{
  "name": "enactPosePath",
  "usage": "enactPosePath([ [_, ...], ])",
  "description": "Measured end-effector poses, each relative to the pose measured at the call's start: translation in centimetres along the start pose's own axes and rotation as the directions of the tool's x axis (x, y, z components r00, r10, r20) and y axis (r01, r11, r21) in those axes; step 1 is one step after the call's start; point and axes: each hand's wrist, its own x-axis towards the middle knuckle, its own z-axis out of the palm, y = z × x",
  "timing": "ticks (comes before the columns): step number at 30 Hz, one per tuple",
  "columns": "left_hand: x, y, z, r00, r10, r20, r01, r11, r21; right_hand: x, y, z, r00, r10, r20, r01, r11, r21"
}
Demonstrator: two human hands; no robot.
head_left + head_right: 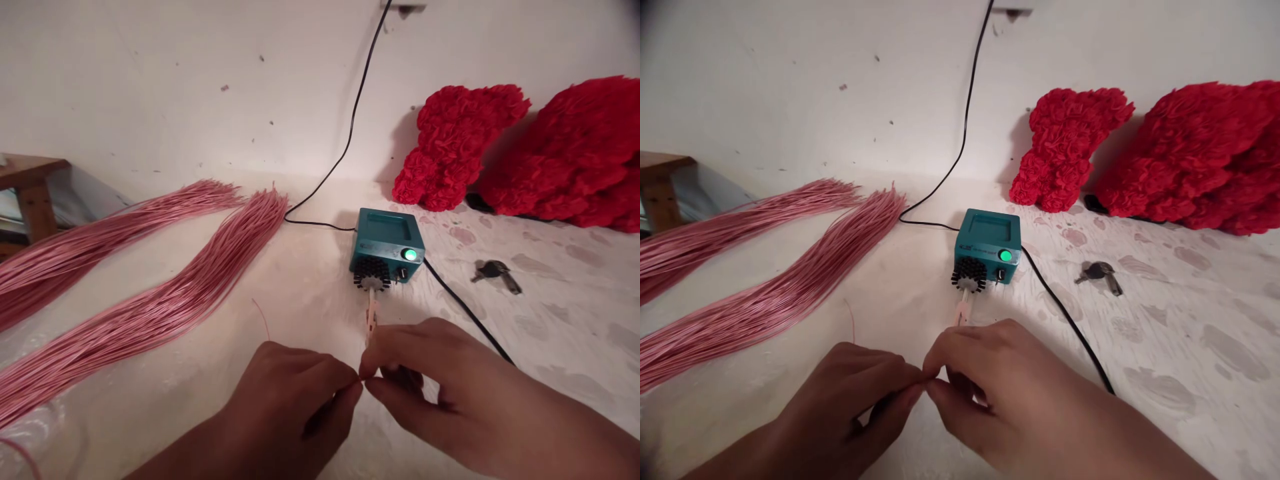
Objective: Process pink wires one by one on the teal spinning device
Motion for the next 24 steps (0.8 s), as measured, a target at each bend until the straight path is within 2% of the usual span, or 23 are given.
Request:
enactPosePath([
  [3,0.02,0.17,0.03,1.0,-0.02,-0.022,0.02,1.0,0.001,0.22,-0.2,-0.1,1.0,0.007,0.027,-0.007,1.0,-0.006],
  [8,-0.05,0.39,0.06,0.985,-0.107,-0.135,0.098,0.993,-0.068,0.03,-0.1,-0.23,0.999,0.01,0.047,-0.01,1.0,0.005],
  [14,0.13,0.36,-0.18,0.993,-0.115,-0.033,0.11,0.984,-0.14,-0.23,-0.2,-0.23,0.997,0.002,0.074,0.0,1.0,-0.028],
  [19,0.44,0.49,-0.34,0.994,-0.106,-0.031,0.099,0.98,-0.17,0.06,-0.35,-0.52,0.997,-0.026,0.077,0.028,0.999,-0.027],
  [24,0.27,0.54,-0.2,0.988,-0.155,-0.018,0.149,0.969,-0.2,-0.11,-0.44,-0.58,0.998,-0.026,0.058,0.026,1.0,0.009],
])
